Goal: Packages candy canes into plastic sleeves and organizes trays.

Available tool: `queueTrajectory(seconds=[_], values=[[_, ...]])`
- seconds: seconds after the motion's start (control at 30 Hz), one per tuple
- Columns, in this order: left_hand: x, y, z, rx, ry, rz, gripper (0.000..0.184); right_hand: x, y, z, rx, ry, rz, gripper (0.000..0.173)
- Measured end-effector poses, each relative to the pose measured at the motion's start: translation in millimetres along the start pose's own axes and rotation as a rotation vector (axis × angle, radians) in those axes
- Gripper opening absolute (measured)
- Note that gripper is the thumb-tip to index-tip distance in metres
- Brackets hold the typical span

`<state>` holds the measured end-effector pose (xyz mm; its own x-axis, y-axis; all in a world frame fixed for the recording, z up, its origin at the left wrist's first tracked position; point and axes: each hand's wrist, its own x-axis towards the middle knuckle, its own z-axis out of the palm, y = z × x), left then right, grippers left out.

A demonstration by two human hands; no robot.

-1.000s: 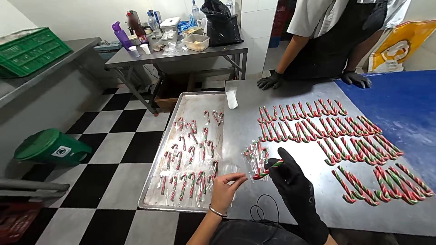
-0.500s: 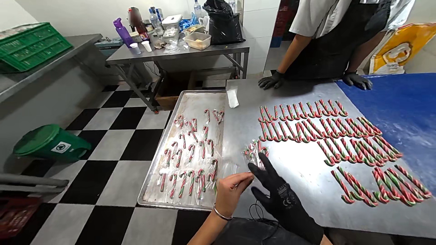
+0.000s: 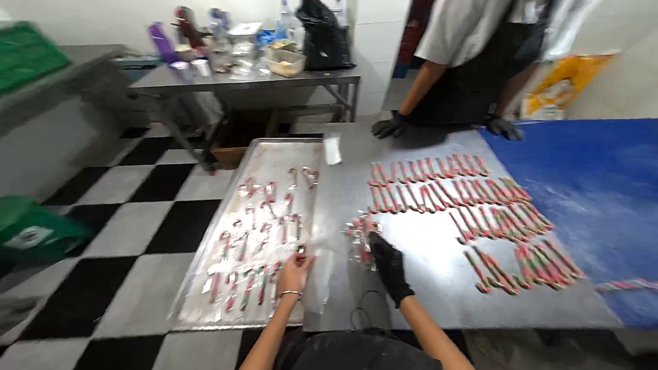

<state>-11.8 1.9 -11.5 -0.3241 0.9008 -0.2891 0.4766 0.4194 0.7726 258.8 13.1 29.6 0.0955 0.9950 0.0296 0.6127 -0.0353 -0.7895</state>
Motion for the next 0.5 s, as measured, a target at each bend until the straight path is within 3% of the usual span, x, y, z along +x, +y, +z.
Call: queueTrajectory(seconds=[0.1,0.13,0.2,0.27,0.37,0.43,0.5], values=[[-3,-3,5,-0.108,-0.017,0.018,0.028,-19,26,-20,-0.307,-0.099,-0.139,0.069],[-5,-4,4,-0.155,-0.026,0.012,0.030,-24,38,-36,-0.424,-0.077,-0.193,0.074],[-7,-8,3,-0.257,-0.039,0.016,0.033,-27,70,-80,-0.619,0.041,-0.199,0.065],[-11,-9,1,-0.306,-0.034,0.019,0.032,-23,98,-128,-0.729,0.107,0.044,0.059],[-18,4,-2,-0.233,0.028,-0.020,0.032,-11,120,-165,-0.747,0.043,0.446,0.052],[-19,10,0,-0.215,0.079,0.005,0.031,-7,102,-154,-0.741,-0.039,0.520,0.050],[-19,11,-2,-0.269,0.074,0.092,0.030,-11,68,-123,-0.757,-0.142,0.475,0.050]])
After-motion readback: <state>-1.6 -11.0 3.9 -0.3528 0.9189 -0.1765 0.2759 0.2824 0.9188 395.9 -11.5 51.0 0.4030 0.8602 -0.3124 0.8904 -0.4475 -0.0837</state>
